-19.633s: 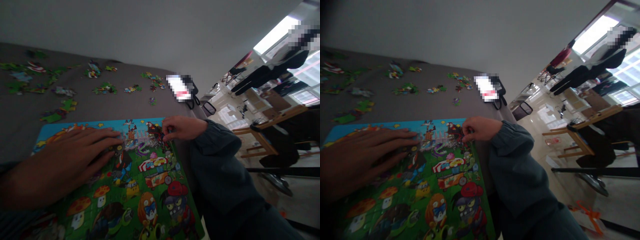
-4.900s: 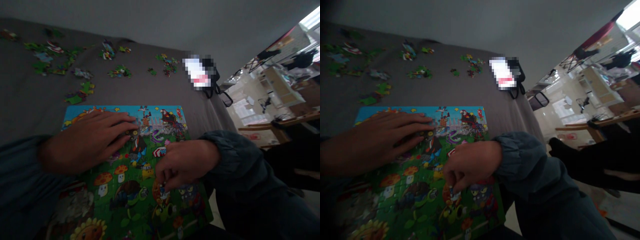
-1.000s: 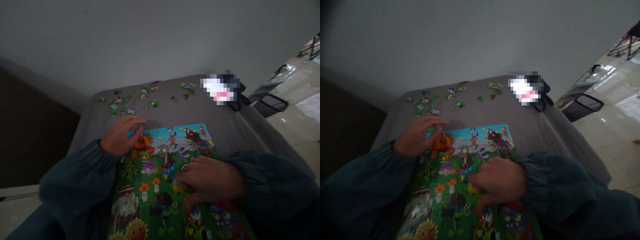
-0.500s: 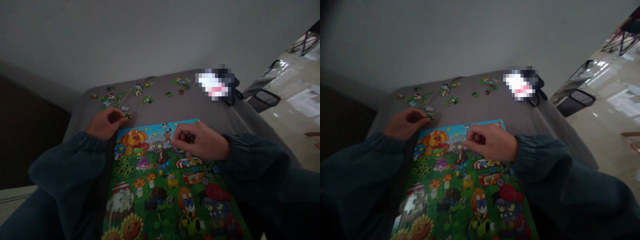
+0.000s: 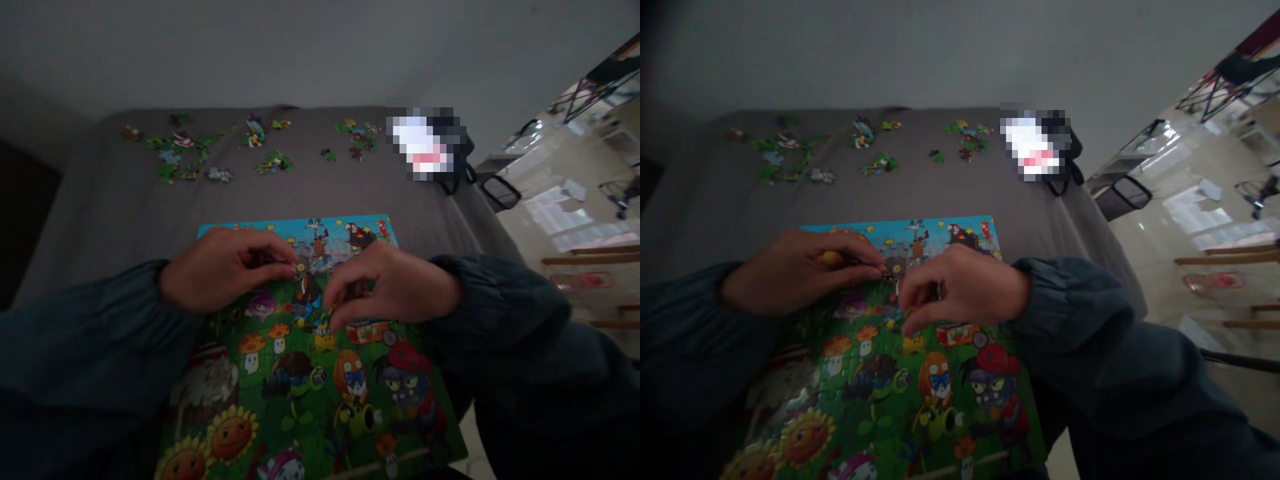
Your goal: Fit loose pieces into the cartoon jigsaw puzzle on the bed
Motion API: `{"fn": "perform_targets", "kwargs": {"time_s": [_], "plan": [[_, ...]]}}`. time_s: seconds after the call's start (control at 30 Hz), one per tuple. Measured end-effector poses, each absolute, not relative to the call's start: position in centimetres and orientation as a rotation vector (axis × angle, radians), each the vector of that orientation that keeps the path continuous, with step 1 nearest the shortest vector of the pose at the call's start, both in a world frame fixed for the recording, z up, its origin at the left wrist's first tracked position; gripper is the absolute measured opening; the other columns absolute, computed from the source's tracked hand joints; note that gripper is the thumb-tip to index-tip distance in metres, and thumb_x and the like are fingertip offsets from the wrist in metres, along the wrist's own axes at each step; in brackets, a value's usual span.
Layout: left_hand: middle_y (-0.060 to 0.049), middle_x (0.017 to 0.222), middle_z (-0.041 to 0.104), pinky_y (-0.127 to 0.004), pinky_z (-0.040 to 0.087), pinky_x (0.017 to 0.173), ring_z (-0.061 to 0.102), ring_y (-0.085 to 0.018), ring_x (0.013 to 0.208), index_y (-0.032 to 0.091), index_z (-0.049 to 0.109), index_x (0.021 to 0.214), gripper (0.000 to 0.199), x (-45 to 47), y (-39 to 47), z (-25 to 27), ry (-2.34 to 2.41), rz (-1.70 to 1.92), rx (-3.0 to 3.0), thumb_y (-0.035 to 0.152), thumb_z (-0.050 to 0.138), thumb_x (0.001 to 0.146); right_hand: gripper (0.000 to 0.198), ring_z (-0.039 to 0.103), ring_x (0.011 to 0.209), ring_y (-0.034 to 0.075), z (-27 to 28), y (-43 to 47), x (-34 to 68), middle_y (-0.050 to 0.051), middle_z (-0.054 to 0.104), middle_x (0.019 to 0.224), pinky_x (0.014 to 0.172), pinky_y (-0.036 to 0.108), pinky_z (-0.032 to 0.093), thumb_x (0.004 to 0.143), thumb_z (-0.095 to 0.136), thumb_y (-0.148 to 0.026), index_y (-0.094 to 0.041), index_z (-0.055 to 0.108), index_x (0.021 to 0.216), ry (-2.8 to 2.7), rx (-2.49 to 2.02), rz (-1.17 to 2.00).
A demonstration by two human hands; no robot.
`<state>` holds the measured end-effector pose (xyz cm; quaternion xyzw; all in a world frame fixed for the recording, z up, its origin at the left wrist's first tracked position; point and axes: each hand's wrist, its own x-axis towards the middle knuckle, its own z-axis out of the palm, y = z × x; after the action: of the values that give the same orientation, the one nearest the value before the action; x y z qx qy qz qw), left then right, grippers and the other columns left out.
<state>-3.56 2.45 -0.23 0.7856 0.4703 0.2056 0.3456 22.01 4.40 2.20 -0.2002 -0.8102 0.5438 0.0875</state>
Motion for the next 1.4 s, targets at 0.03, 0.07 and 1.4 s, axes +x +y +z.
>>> {"fn": "perform_targets", "kwargs": {"time_s": [0.03, 0.07, 1.4], "plan": [[0.001, 0.081, 0.077, -0.027, 0.05, 0.059, 0.068, -0.017, 0.065, 0.027, 0.076, 0.093, 0.032, -4.0, 2.8, -0.6, 1.251, 0.508, 2.069, 0.056, 0.064, 0.089, 0.014, 0.068, 0.074, 0.01, 2.1, 4.2, 22.0, 0.002, 0.074, 0.08, 0.068, 0.021, 0.05, 0.087, 0.077, -0.027, -0.013, 0.075, 0.09, -2.51, -0.514, 1.634], [0.001, 0.081, 0.077, -0.028, 0.048, 0.059, 0.067, -0.017, 0.065, 0.027, 0.076, 0.094, 0.033, -4.2, 3.1, -0.9, 1.269, 0.489, 2.106, 0.057, 0.061, 0.09, 0.012, 0.068, 0.076, 0.011, 2.0, 4.0, 21.9, 0.003, 0.074, 0.084, 0.07, 0.021, 0.05, 0.088, 0.076, -0.025, -0.014, 0.076, 0.092, -2.594, -0.439, 1.623], [-0.002, 0.093, 0.075, -0.029, 0.041, 0.075, 0.066, -0.018, 0.085, 0.023, 0.074, 0.1, 0.028, -4.0, 3.2, -1.5, 1.118, 0.372, 2.405, 0.037, 0.049, 0.099, 0.025, 0.066, 0.095, 0.018, 0.5, 2.6, 21.2, 0.006, 0.07, 0.105, 0.083, 0.031, 0.049, 0.089, 0.075, -0.029, -0.017, 0.072, 0.111, -2.859, -0.59, 1.156]]}}
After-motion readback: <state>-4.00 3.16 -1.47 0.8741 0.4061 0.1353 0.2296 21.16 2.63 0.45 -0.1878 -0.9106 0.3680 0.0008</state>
